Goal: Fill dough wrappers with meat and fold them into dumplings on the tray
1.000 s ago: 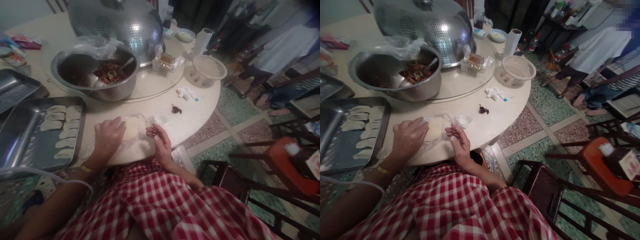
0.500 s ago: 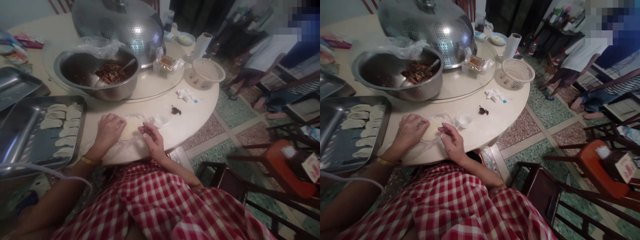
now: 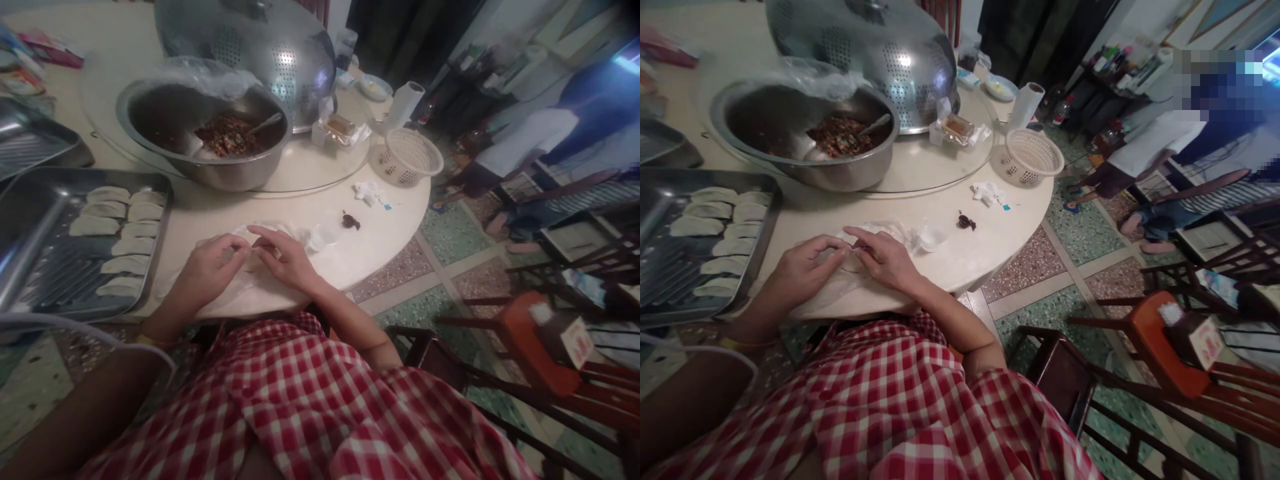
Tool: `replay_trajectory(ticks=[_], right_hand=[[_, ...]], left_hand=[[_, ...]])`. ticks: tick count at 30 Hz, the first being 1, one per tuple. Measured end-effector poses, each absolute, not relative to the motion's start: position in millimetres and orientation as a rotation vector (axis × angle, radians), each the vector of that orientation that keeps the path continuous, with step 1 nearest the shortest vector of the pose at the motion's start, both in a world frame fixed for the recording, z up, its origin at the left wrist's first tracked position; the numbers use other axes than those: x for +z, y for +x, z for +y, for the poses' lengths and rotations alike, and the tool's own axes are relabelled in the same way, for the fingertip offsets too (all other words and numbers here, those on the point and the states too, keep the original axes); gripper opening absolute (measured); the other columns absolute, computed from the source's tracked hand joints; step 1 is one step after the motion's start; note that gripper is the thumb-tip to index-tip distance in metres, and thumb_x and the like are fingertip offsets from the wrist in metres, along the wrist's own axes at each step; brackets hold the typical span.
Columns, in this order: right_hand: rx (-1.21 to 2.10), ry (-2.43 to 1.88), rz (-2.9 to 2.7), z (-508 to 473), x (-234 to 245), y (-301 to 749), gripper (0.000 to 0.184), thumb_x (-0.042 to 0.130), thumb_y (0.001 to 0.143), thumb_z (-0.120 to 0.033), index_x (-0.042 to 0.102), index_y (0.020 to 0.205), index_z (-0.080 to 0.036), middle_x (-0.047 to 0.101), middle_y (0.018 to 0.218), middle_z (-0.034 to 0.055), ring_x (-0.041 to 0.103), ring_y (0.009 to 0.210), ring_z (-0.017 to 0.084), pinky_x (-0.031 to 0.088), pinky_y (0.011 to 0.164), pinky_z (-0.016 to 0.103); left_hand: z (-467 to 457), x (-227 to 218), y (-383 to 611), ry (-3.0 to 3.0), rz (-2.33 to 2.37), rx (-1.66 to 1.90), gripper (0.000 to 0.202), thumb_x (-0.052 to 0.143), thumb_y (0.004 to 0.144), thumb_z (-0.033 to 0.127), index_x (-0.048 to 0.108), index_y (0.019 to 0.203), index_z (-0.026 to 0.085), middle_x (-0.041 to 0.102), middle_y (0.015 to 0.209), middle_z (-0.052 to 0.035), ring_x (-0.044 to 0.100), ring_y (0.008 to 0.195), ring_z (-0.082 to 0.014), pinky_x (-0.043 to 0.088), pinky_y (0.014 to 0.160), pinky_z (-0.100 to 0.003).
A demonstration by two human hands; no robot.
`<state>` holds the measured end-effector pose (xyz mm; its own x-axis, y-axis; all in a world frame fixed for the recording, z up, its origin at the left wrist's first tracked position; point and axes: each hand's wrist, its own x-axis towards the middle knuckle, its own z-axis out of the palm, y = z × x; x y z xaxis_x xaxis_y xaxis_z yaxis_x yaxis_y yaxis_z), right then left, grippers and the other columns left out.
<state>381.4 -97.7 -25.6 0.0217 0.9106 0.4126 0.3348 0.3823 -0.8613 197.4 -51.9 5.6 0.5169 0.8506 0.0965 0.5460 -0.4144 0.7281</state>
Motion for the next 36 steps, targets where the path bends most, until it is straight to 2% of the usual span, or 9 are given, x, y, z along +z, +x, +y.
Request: replay_trajectory(ticks=[6, 12, 15, 18, 20, 23, 26, 31, 36], right_hand=[[0.984, -1.063, -1.425, -82.8, 11.7, 393.1, 0.044, 0.068, 0.08, -0.037, 0.072, 0.122, -0.024, 0.075, 0.079, -0.0085, 0.067, 0.071, 0.006, 0.057, 0.073, 0.019], [1.141, -0.895, -1.67, -67.3, 75.1, 381.3, 0.053, 0.065, 0.075, -0.058, 0.074, 0.116, -0.026, 0.076, 0.08, -0.0132, 0.072, 0.081, 0.006, 0.055, 0.078, 0.022], [1.017, -0.963, -1.809, -54.3, 93.7, 380.1, 0.046, 0.066, 0.079, -0.048, 0.074, 0.118, -0.025, 0.077, 0.079, -0.0116, 0.071, 0.076, 0.007, 0.057, 0.073, 0.023], [0.836, -1.112, -1.867, -40.7, 99.3, 390.7, 0.036, 0.066, 0.082, -0.029, 0.076, 0.115, -0.02, 0.076, 0.08, -0.0096, 0.068, 0.073, 0.006, 0.058, 0.073, 0.019], [0.76, -1.166, -1.872, -34.1, 100.3, 403.5, 0.035, 0.064, 0.085, -0.028, 0.075, 0.117, -0.018, 0.077, 0.089, -0.0064, 0.069, 0.076, 0.007, 0.059, 0.075, 0.021], [0.583, -1.211, -1.83, -24.8, 103.6, 429.5, 0.029, 0.063, 0.091, -0.031, 0.075, 0.114, -0.018, 0.079, 0.107, 0.0014, 0.072, 0.091, 0.013, 0.061, 0.083, 0.028], [0.328, -1.381, -1.712, -8.7, 107.8, 458.0, 0.019, 0.062, 0.093, -0.026, 0.076, 0.104, -0.02, 0.079, 0.107, 0.0028, 0.071, 0.091, 0.014, 0.059, 0.087, 0.031], [0.073, -1.762, -1.709, 34.9, 114.1, 482.6, 0.022, 0.063, 0.093, -0.017, 0.075, 0.11, -0.012, 0.075, 0.09, 0.0056, 0.068, 0.085, 0.018, 0.055, 0.086, 0.033], [-0.024, -2.01, -1.996, 78.8, 120.8, 475.0, 0.035, 0.062, 0.096, -0.024, 0.068, 0.13, -0.015, 0.075, 0.103, 0.0082, 0.069, 0.094, 0.021, 0.053, 0.09, 0.035]], left_hand=[[-34.7, -0.4, 189.6, 1.752, 1.127, 0.734, 0.052, 0.051, 0.092, 0.059, 0.069, 0.108, 0.013, 0.076, 0.11, -0.0114, 0.067, 0.102, -0.0271, 0.05, 0.101, -0.043], [-28.7, 26.5, 205.2, 1.342, 0.96, 0.867, 0.084, 0.008, 0.097, 0.071, 0.061, 0.124, 0.012, 0.075, 0.119, -0.0192, 0.069, 0.115, -0.034, 0.056, 0.098, -0.056], [-40.2, 40.0, 215.4, 1.056, 0.806, 0.787, 0.075, 0.019, 0.096, 0.073, 0.061, 0.126, 0.019, 0.076, 0.121, -0.0147, 0.066, 0.124, -0.0382, 0.057, 0.097, -0.062], [-53.5, 47.4, 220.2, 0.922, 0.714, 0.818, 0.069, 0.019, 0.098, 0.07, 0.055, 0.137, 0.026, 0.067, 0.142, -0.006, 0.054, 0.142, -0.0338, 0.056, 0.103, -0.062], [-58.1, 51.3, 222.1, 0.841, 0.653, 0.822, 0.068, 0.02, 0.099, 0.068, 0.055, 0.139, 0.026, 0.064, 0.148, -0.0041, 0.049, 0.147, -0.033, 0.053, 0.109, -0.062], [-57.1, 59.0, 227.2, 0.581, 0.526, 0.843, 0.072, 0.023, 0.101, 0.066, 0.055, 0.14, 0.015, 0.068, 0.14, -0.0113, 0.053, 0.144, -0.0337, 0.05, 0.114, -0.06], [-50.1, 67.4, 234.0, 0.278, 0.386, 0.847, 0.072, 0.029, 0.102, 0.064, 0.056, 0.139, 0.008, 0.074, 0.13, -0.0154, 0.063, 0.134, -0.029, 0.055, 0.109, -0.047], [-34.7, 66.2, 240.3, 0.067, 0.237, 0.791, 0.063, 0.047, 0.099, 0.061, 0.064, 0.134, 0.011, 0.07, 0.137, -0.0192, 0.069, 0.126, -0.0299, 0.061, 0.099, -0.041], [-25.8, 47.9, 239.1, 0.036, -0.004, 0.694, 0.06, 0.057, 0.096, 0.059, 0.068, 0.133, 0.013, 0.063, 0.143, -0.0167, 0.064, 0.132, -0.0279, 0.054, 0.108, -0.039]])
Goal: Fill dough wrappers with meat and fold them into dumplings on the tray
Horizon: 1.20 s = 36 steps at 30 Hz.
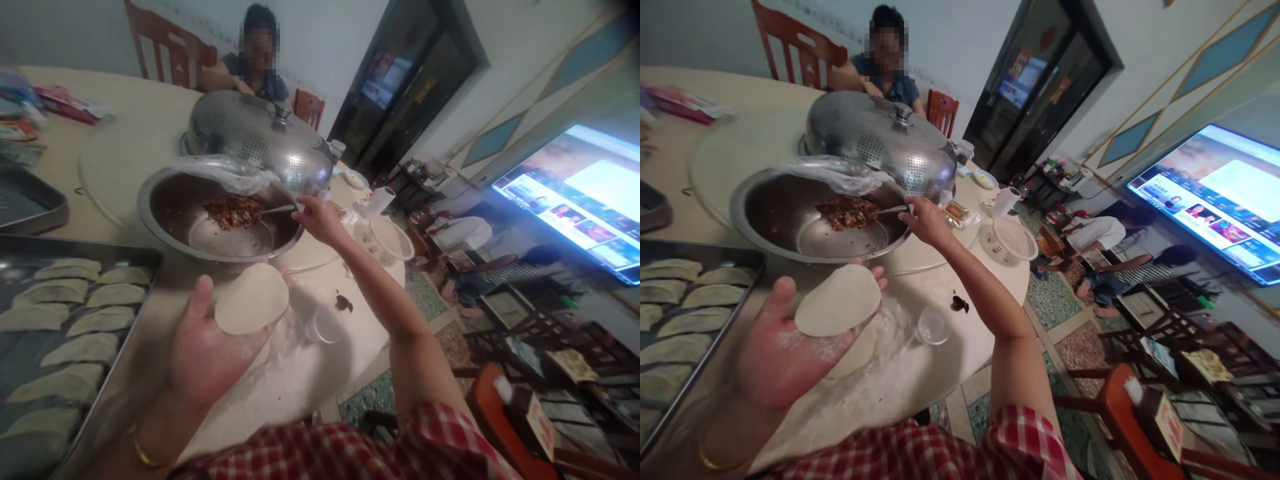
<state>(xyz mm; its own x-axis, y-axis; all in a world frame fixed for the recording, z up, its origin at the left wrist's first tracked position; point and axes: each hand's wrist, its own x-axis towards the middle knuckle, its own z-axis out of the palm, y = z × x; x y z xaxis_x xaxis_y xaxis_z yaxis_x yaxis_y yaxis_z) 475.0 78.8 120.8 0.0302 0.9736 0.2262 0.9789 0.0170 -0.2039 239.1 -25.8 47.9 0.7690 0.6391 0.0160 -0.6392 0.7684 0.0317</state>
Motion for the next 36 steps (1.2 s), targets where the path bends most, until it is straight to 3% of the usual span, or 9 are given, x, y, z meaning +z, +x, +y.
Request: replay_trajectory(ticks=[3, 10, 14, 17, 19, 22, 26, 30, 36], right_hand=[[-0.117, -2.118, -2.171, 99.9, 122.1, 470.1, 0.036, 0.06, 0.096, -0.023, 0.068, 0.131, -0.016, 0.074, 0.112, 0.0119, 0.069, 0.103, 0.025, 0.053, 0.094, 0.039], [-0.404, -2.142, -2.422, 134.6, 117.0, 458.5, 0.027, 0.052, 0.094, -0.009, 0.077, 0.105, -0.009, 0.07, 0.121, 0.0227, 0.06, 0.121, 0.037, 0.046, 0.106, 0.051], [-0.487, -2.116, -2.448, 141.4, 120.3, 447.1, 0.034, 0.043, 0.103, -0.017, 0.071, 0.12, -0.006, 0.071, 0.122, 0.0227, 0.063, 0.116, 0.034, 0.047, 0.103, 0.047], [-0.502, -2.13, -2.547, 137.4, 119.2, 444.8, 0.029, 0.056, 0.098, -0.022, 0.072, 0.116, -0.005, 0.071, 0.12, 0.0237, 0.062, 0.117, 0.036, 0.047, 0.101, 0.047], [-0.479, -2.132, -2.639, 133.9, 117.2, 446.9, 0.024, 0.061, 0.092, -0.017, 0.075, 0.108, -0.005, 0.071, 0.118, 0.0246, 0.06, 0.119, 0.037, 0.047, 0.098, 0.045], [-0.445, -2.145, -2.651, 133.1, 118.9, 448.5, 0.026, 0.053, 0.092, -0.01, 0.076, 0.104, -0.006, 0.072, 0.115, 0.0231, 0.061, 0.115, 0.034, 0.046, 0.095, 0.041], [-0.313, -2.093, -2.57, 139.1, 130.3, 432.2, 0.032, 0.044, 0.099, -0.016, 0.074, 0.108, -0.011, 0.075, 0.108, 0.015, 0.066, 0.098, 0.024, 0.045, 0.085, 0.033], [-0.075, -1.812, -2.621, 141.6, 136.9, 402.9, 0.034, 0.04, 0.106, -0.021, 0.073, 0.1, -0.015, 0.075, 0.097, 0.007, 0.064, 0.086, 0.016, 0.041, 0.08, 0.026], [-0.083, -1.786, -2.587, 136.7, 146.8, 392.1, 0.036, 0.037, 0.109, -0.023, 0.069, 0.093, -0.018, 0.073, 0.091, 0.0046, 0.062, 0.085, 0.015, 0.041, 0.081, 0.026]], left_hand=[[-25.0, 39.0, 234.1, 0.014, -0.144, 0.682, 0.063, 0.05, 0.099, 0.061, 0.063, 0.14, 0.015, 0.055, 0.15, -0.0156, 0.057, 0.138, -0.0266, 0.047, 0.114, -0.037], [-28.1, 31.0, 222.2, -0.076, -0.275, 0.692, 0.067, 0.036, 0.103, 0.061, 0.051, 0.15, 0.015, 0.045, 0.158, -0.0107, 0.045, 0.148, -0.0231, 0.027, 0.125, -0.035], [-30.4, 30.9, 221.3, -0.108, -0.335, 0.696, 0.069, 0.04, 0.102, 0.062, 0.046, 0.152, 0.015, 0.04, 0.16, -0.01, 0.042, 0.15, -0.0238, 0.025, 0.127, -0.036], [-31.1, 29.0, 221.3, -0.101, -0.337, 0.69, 0.07, 0.039, 0.101, 0.064, 0.045, 0.153, 0.017, 0.038, 0.161, -0.0084, 0.04, 0.151, -0.024, 0.025, 0.127, -0.037], [-31.1, 27.3, 221.7, -0.089, -0.347, 0.69, 0.07, 0.037, 0.102, 0.064, 0.045, 0.153, 0.017, 0.038, 0.161, -0.0095, 0.039, 0.151, -0.0232, 0.025, 0.126, -0.035], [-31.2, 26.1, 223.1, -0.082, -0.363, 0.702, 0.069, 0.035, 0.103, 0.062, 0.045, 0.152, 0.015, 0.04, 0.16, -0.0106, 0.039, 0.151, -0.0224, 0.025, 0.126, -0.033], [-31.0, 26.7, 224.2, -0.063, -0.32, 0.709, 0.067, 0.039, 0.103, 0.061, 0.048, 0.151, 0.015, 0.041, 0.159, -0.0121, 0.04, 0.15, -0.0235, 0.027, 0.126, -0.034], [-30.0, 26.0, 223.7, -0.039, -0.253, 0.733, 0.062, 0.044, 0.103, 0.058, 0.054, 0.147, 0.015, 0.044, 0.157, -0.0142, 0.042, 0.148, -0.0237, 0.031, 0.124, -0.032], [-30.4, 26.0, 224.3, -0.005, -0.265, 0.766, 0.065, 0.037, 0.104, 0.06, 0.053, 0.148, 0.015, 0.045, 0.157, -0.0148, 0.041, 0.149, -0.0232, 0.032, 0.124, -0.032]])
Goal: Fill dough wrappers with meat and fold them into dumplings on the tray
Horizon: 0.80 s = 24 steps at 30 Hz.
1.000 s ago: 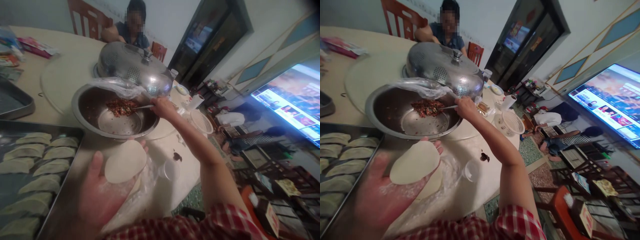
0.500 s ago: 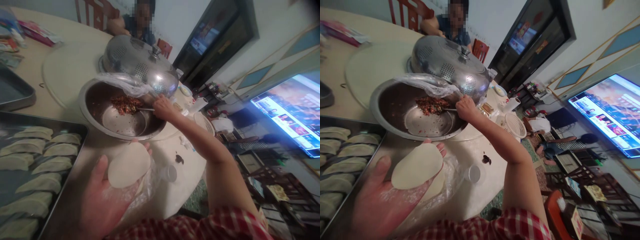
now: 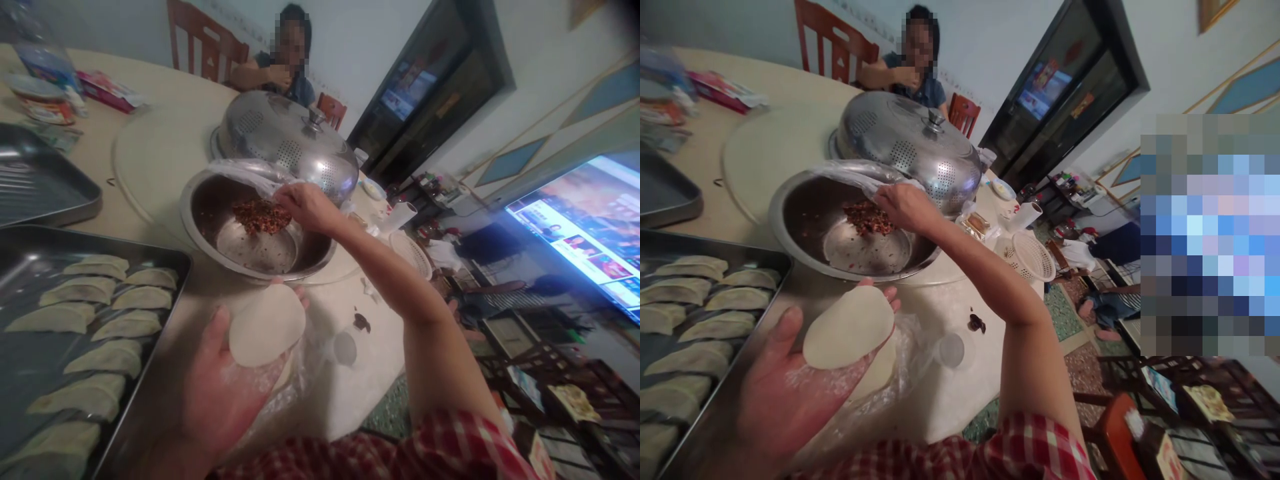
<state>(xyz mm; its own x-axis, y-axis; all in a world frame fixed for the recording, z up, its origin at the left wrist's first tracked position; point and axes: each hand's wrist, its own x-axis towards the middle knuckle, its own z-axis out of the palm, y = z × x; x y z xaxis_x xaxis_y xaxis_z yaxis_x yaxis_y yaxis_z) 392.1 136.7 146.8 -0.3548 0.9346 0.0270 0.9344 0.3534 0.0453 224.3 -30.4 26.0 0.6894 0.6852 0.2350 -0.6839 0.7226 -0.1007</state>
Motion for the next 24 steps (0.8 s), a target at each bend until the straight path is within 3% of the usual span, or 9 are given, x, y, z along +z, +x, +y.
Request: replay_trajectory(ticks=[8, 13, 19, 24], right_hand=[[0.064, 1.704, 2.581, 142.1, 135.9, 386.6, 0.037, 0.033, 0.109, -0.02, 0.067, 0.098, -0.016, 0.074, 0.105, 0.0082, 0.064, 0.098, 0.016, 0.042, 0.088, 0.025], [-0.014, 1.719, 2.559, 143.1, 130.3, 387.1, 0.036, 0.036, 0.109, -0.021, 0.068, 0.093, -0.017, 0.074, 0.094, 0.0049, 0.064, 0.088, 0.015, 0.042, 0.085, 0.026], [-0.101, 1.907, 2.544, 144.2, 127.6, 392.7, 0.035, 0.04, 0.107, -0.02, 0.071, 0.091, -0.017, 0.073, 0.088, 0.005, 0.065, 0.085, 0.016, 0.043, 0.083, 0.027], [-0.349, 2.147, 2.499, 148.1, 121.2, 393.3, 0.038, 0.041, 0.104, -0.02, 0.07, 0.08, -0.014, 0.073, 0.079, 0.004, 0.062, 0.071, 0.012, 0.045, 0.071, 0.023]], left_hand=[[-32.7, 25.3, 224.3, -0.02, -0.31, 0.745, 0.071, 0.029, 0.103, 0.065, 0.047, 0.153, 0.018, 0.041, 0.16, -0.0139, 0.036, 0.152, -0.0228, 0.029, 0.125, -0.032], [-34.4, 26.6, 224.4, -0.034, -0.371, 0.744, 0.073, 0.027, 0.104, 0.063, 0.043, 0.154, 0.013, 0.038, 0.161, -0.0167, 0.034, 0.153, -0.0249, 0.026, 0.127, -0.034], [-35.0, 27.1, 224.4, -0.043, -0.348, 0.734, 0.071, 0.028, 0.104, 0.063, 0.044, 0.154, 0.015, 0.039, 0.161, -0.0167, 0.035, 0.152, -0.0249, 0.028, 0.126, -0.035], [-33.9, 26.2, 224.4, -0.042, -0.336, 0.728, 0.069, 0.03, 0.105, 0.061, 0.046, 0.153, 0.015, 0.04, 0.161, -0.0163, 0.036, 0.152, -0.0242, 0.029, 0.126, -0.033]])
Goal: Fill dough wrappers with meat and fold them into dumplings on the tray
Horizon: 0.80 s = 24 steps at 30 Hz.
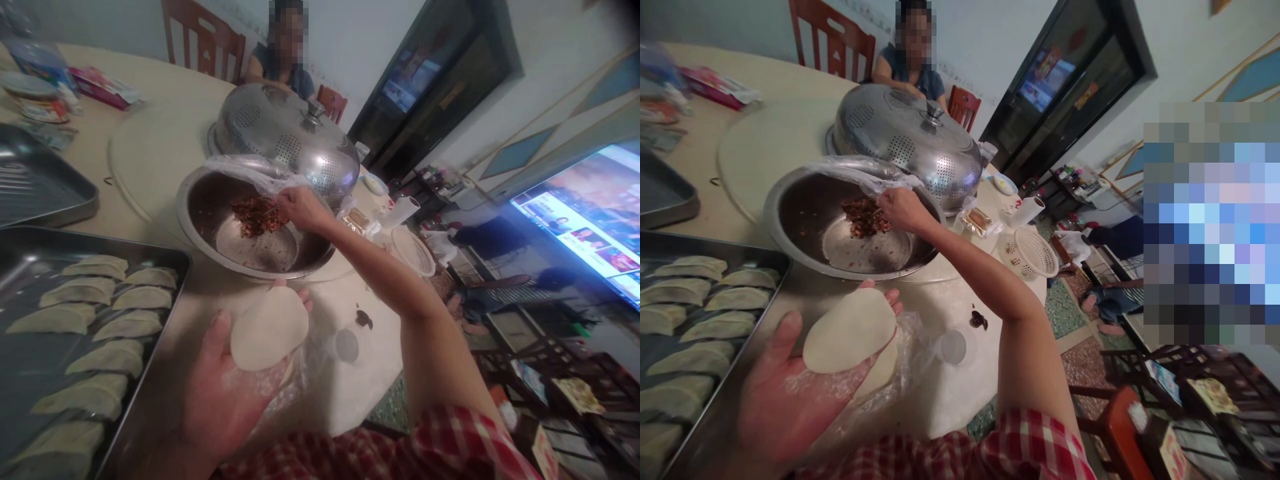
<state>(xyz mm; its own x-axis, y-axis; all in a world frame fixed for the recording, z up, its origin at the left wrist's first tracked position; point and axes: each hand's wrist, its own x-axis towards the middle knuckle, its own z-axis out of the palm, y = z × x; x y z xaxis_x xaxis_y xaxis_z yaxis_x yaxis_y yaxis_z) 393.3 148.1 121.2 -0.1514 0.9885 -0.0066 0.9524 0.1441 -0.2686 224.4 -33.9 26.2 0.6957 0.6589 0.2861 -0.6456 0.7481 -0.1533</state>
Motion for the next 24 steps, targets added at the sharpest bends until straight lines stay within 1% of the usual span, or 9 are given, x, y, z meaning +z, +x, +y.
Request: replay_trajectory(ticks=[3, 6, 9, 11, 16, 19, 21, 24], right_hand=[[0.411, -1.939, -2.154, 153.6, 114.5, 392.3, 0.037, 0.037, 0.103, -0.017, 0.072, 0.089, -0.012, 0.074, 0.078, 0.0028, 0.062, 0.065, 0.009, 0.046, 0.064, 0.02], [0.42, -1.922, -2.123, 155.3, 115.7, 393.9, 0.038, 0.036, 0.103, -0.017, 0.072, 0.097, -0.012, 0.075, 0.079, 0.0024, 0.063, 0.065, 0.009, 0.047, 0.063, 0.019], [0.314, -1.899, -2.142, 150.0, 125.4, 399.6, 0.038, 0.038, 0.104, -0.022, 0.073, 0.094, -0.013, 0.074, 0.082, 0.0043, 0.063, 0.072, 0.011, 0.046, 0.069, 0.022], [0.231, -1.916, -2.174, 144.6, 131.4, 403.1, 0.038, 0.039, 0.104, -0.023, 0.073, 0.091, -0.013, 0.074, 0.084, 0.0057, 0.062, 0.076, 0.013, 0.044, 0.073, 0.024], [0.148, -1.991, -2.241, 135.9, 133.5, 402.4, 0.033, 0.046, 0.101, -0.014, 0.073, 0.083, -0.012, 0.074, 0.084, 0.008, 0.063, 0.082, 0.016, 0.042, 0.08, 0.027], [0.172, -2.014, -2.228, 136.1, 131.4, 400.7, 0.034, 0.046, 0.099, -0.013, 0.073, 0.079, -0.012, 0.074, 0.082, 0.0086, 0.064, 0.08, 0.017, 0.045, 0.08, 0.028], [0.201, -2.023, -2.199, 139.5, 128.3, 401.3, 0.037, 0.044, 0.098, -0.013, 0.073, 0.075, -0.013, 0.074, 0.078, 0.0084, 0.065, 0.076, 0.017, 0.048, 0.078, 0.028], [0.449, -2.0, -2.006, 150.2, 118.0, 402.2, 0.034, 0.044, 0.094, -0.014, 0.071, 0.073, -0.014, 0.074, 0.073, 0.0074, 0.065, 0.065, 0.016, 0.052, 0.071, 0.028]], left_hand=[[-34.0, 26.7, 224.4, -0.022, -0.335, 0.727, 0.068, 0.03, 0.105, 0.061, 0.047, 0.153, 0.017, 0.042, 0.16, -0.0142, 0.037, 0.152, -0.0226, 0.03, 0.126, -0.032], [-34.4, 27.8, 223.8, -0.009, -0.33, 0.725, 0.066, 0.03, 0.105, 0.061, 0.047, 0.153, 0.02, 0.043, 0.16, -0.012, 0.037, 0.152, -0.0207, 0.03, 0.125, -0.03], [-34.7, 28.0, 223.2, -0.024, -0.339, 0.721, 0.068, 0.03, 0.105, 0.061, 0.045, 0.154, 0.018, 0.04, 0.161, -0.0147, 0.036, 0.153, -0.022, 0.029, 0.126, -0.03], [-34.9, 27.6, 223.3, -0.033, -0.349, 0.712, 0.068, 0.031, 0.105, 0.061, 0.045, 0.154, 0.016, 0.039, 0.161, -0.016, 0.035, 0.153, -0.023, 0.028, 0.126, -0.032], [-35.4, 27.1, 224.0, -0.054, -0.352, 0.716, 0.068, 0.03, 0.105, 0.06, 0.045, 0.154, 0.016, 0.04, 0.161, -0.016, 0.035, 0.153, -0.024, 0.027, 0.127, -0.033], [-35.4, 27.5, 223.1, -0.044, -0.341, 0.711, 0.069, 0.029, 0.104, 0.062, 0.045, 0.154, 0.016, 0.04, 0.161, -0.0157, 0.036, 0.153, -0.0235, 0.028, 0.126, -0.032], [-35.3, 27.7, 222.4, -0.026, -0.326, 0.703, 0.069, 0.029, 0.104, 0.063, 0.046, 0.154, 0.018, 0.042, 0.161, -0.0141, 0.037, 0.153, -0.0224, 0.029, 0.126, -0.031], [-35.4, 27.6, 222.4, -0.01, -0.309, 0.704, 0.068, 0.029, 0.103, 0.063, 0.047, 0.154, 0.021, 0.045, 0.161, -0.0113, 0.038, 0.153, -0.0211, 0.03, 0.126, -0.03]])
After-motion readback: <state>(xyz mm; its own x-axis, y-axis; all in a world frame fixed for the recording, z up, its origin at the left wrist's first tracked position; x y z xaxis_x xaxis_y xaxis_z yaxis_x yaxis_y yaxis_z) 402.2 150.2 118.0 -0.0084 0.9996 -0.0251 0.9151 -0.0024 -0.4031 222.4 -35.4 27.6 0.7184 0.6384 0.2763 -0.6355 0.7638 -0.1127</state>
